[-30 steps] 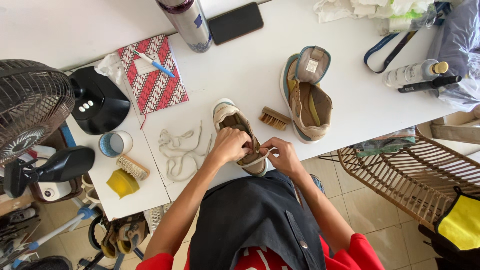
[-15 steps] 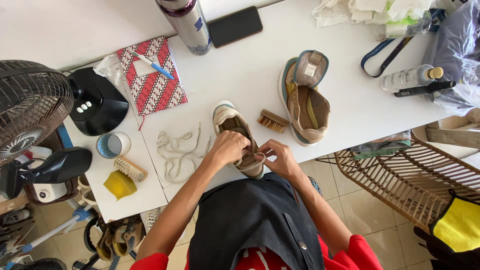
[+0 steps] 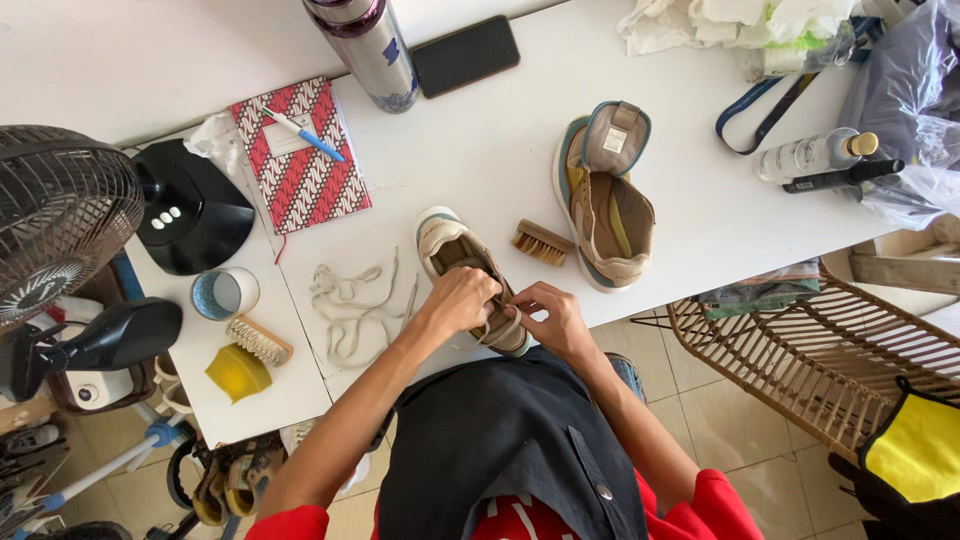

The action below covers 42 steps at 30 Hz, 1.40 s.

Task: The person threads a white shoelace through the eyelets of a beige sneaker on a white table. They pull the lace through multiple eyelets and adjust the ends to even the length.

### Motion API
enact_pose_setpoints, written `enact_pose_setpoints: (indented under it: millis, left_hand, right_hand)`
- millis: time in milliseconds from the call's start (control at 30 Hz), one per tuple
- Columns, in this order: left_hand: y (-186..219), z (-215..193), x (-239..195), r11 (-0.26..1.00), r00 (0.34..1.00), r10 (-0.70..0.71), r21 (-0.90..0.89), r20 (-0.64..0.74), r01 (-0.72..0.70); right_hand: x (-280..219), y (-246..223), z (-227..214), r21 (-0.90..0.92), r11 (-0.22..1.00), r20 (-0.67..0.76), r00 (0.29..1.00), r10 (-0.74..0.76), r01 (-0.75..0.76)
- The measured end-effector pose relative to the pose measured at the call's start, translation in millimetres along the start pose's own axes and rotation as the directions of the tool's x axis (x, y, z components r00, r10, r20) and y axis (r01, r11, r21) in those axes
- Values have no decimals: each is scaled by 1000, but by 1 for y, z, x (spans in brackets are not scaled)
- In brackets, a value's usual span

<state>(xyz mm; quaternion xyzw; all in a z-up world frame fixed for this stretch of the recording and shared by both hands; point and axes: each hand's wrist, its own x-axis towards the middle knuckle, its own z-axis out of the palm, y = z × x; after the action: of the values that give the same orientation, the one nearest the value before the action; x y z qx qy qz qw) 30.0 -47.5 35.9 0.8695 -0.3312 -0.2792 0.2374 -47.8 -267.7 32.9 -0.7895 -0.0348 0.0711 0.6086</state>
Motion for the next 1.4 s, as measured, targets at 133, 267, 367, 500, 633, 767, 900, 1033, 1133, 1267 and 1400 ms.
enact_pose_setpoints:
  millis: [133, 267, 367, 500, 633, 767, 900, 1033, 1133, 1267, 1400]
  left_hand:
    - [-6, 19, -1, 1000, 999, -22, 5, -27, 22]
    - [-31, 64, 3, 998, 998, -39, 51, -55, 42]
    - [-18, 31, -1, 996, 994, -85, 31, -62, 87]
    - [-28, 42, 1, 988, 982, -94, 104, -163, 112]
    - [15, -9, -27, 959, 962, -144, 206, -233, 194]
    - [8, -12, -32, 934, 903, -300, 96, -308, 344]
    - [6, -70, -41, 872, 682, -490, -310, -543, 379]
    - [7, -96, -61, 887, 447, -442, -305, -778, 346]
    - [18, -79, -83, 937, 534, -321, -345, -782, 57]
    - [62, -69, -116, 614, 986, -141, -789, -86, 19]
    - [62, -57, -129, 628, 980, -166, -755, 108, 190]
  right_hand:
    - [3, -6, 3, -28, 1000, -36, 999, -1, 0]
    - [5, -13, 5, -115, 990, -18, 996, -84, 81]
    - [4, -13, 8, -258, 940, 0, 973, -233, 225]
    - [-7, 6, 15, -436, 800, 55, 899, -434, 413]
    - [2, -39, 10, -365, 806, 105, 881, -462, 466]
    - [5, -57, 11, -252, 799, 260, 833, -488, 547]
    - [2, -64, 18, -249, 718, 379, 748, -545, 650]
    - [-4, -84, 18, -82, 831, 471, 756, -454, 550]
    - [0, -105, 15, 49, 885, 560, 721, -409, 463]
    - [5, -123, 13, 26, 886, 502, 761, -412, 462]
    - [8, -82, -16, -189, 862, 488, 807, -333, 470]
